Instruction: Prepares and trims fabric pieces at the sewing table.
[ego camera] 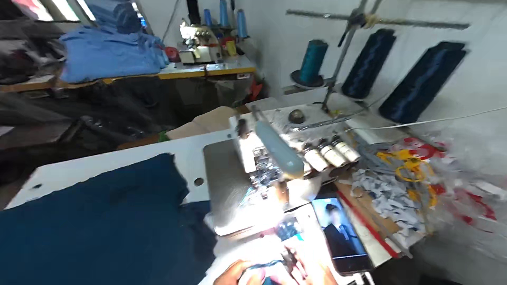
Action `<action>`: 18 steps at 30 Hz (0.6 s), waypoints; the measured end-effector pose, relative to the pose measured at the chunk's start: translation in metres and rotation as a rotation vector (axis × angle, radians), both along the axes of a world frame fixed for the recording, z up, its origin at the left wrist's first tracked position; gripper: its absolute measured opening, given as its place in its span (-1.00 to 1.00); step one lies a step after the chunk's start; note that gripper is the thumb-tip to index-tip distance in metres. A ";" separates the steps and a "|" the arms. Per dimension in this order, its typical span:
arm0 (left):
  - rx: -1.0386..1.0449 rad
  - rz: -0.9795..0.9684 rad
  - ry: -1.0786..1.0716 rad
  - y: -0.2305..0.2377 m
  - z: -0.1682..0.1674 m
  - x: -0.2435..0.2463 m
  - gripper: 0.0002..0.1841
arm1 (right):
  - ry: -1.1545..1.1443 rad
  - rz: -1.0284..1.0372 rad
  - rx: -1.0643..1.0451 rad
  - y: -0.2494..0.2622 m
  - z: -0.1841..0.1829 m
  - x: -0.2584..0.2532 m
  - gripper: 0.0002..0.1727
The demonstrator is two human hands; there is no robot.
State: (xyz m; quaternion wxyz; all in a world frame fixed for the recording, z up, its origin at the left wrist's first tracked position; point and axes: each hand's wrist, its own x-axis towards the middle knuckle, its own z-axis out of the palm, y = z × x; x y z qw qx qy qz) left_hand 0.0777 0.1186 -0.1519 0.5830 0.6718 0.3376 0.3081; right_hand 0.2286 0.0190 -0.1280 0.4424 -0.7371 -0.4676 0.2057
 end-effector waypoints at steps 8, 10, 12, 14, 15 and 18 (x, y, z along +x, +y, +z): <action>-0.200 0.071 -0.027 -0.004 0.009 0.006 -0.89 | -0.023 0.005 0.134 -0.010 -0.015 -0.027 -0.63; -0.221 0.069 -0.048 -0.005 0.010 0.006 -0.89 | -0.014 -0.001 0.180 -0.010 -0.023 -0.026 -0.64; -0.260 0.088 -0.056 -0.004 0.014 0.006 -0.89 | -0.007 -0.004 0.213 -0.010 -0.027 -0.026 -0.66; -0.286 0.124 -0.057 -0.004 0.019 0.009 -0.86 | -0.019 -0.008 0.222 -0.011 -0.026 -0.027 -0.67; -0.298 0.132 -0.062 -0.005 0.020 0.009 -0.85 | -0.021 -0.010 0.218 -0.012 -0.023 -0.027 -0.67; -0.285 0.091 -0.091 -0.005 0.012 0.006 -0.87 | -0.018 0.002 0.236 -0.014 -0.028 -0.026 -0.67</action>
